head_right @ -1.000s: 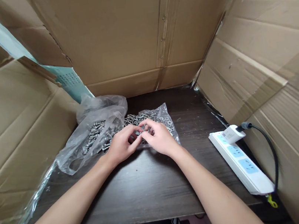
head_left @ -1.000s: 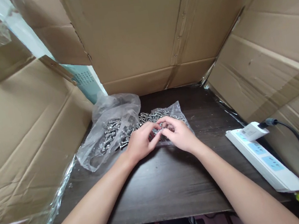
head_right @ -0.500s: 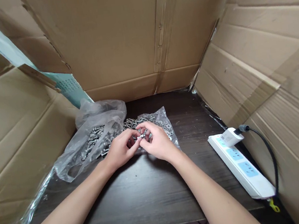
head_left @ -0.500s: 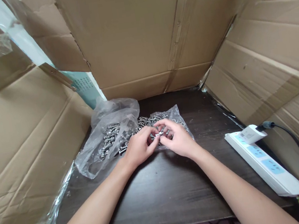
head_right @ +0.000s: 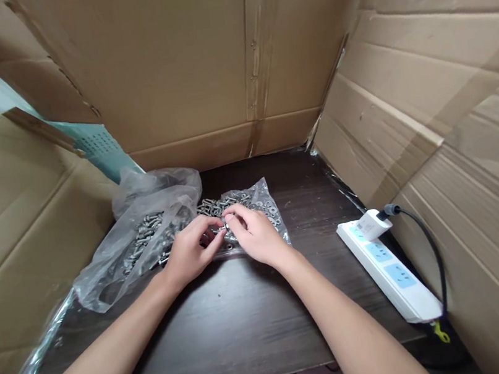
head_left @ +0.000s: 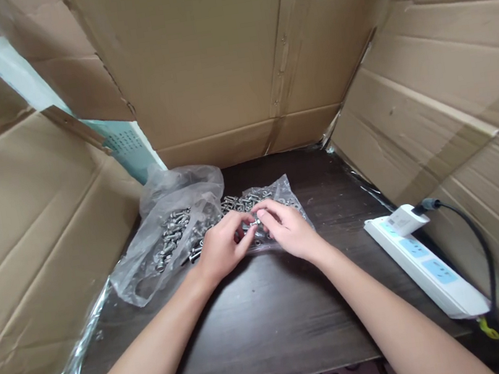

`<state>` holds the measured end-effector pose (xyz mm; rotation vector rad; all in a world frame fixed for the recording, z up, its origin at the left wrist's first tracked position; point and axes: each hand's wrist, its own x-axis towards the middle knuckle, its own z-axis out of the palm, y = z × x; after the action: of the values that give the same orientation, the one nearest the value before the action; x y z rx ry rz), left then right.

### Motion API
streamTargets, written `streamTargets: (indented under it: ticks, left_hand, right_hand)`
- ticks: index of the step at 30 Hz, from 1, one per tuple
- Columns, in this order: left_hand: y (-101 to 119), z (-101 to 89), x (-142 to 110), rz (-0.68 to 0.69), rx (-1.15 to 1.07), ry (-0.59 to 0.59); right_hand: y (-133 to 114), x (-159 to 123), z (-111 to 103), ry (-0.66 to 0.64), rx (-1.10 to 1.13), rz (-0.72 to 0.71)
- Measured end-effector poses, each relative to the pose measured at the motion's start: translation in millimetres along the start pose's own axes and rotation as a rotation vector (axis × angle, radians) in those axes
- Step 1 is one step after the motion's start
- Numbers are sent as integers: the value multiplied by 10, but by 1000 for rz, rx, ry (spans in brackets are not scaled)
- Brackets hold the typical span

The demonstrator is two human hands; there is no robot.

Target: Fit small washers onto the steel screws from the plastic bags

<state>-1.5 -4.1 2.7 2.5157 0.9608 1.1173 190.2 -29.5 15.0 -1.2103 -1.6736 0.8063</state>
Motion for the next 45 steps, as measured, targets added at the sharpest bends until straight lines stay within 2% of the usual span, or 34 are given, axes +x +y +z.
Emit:
streamTargets:
  ticks: [5,9,16,23,29,34,36,41,45]
  left_hand:
    - [6,-15,1,12,-2,13]
    - [-4,-4,-3,-16,-8,16]
    - [10,8,-3,-39,-4,8]
    - [39,25,5,-94,14,-8]
    - [44,23,-13,-60,3,3]
    - [39,21,-15,-60,3,18]
    - [39,22,-12,-65,1,19]
    - [43,23,-9,-70,-6,26]
    - [44,25,-18,-52,-15,0]
  right_hand:
    - [-1,-17,11,-41,47,-63]
    - [-10,-28,25,-18,61,-122]
    - [-4,-15,51,-6,93,-66]
    - [-12,-26,76,-6,-16,-218]
    - [-6,-19,20,19,-134,-128]
    - [-18,-20,-2,12,-97,-113]
    - [-12,-20,3,9,-82,-139]
    - [3,-19,12,98,-63,-219]
    - [-20,-32,19,32,-29,-166]
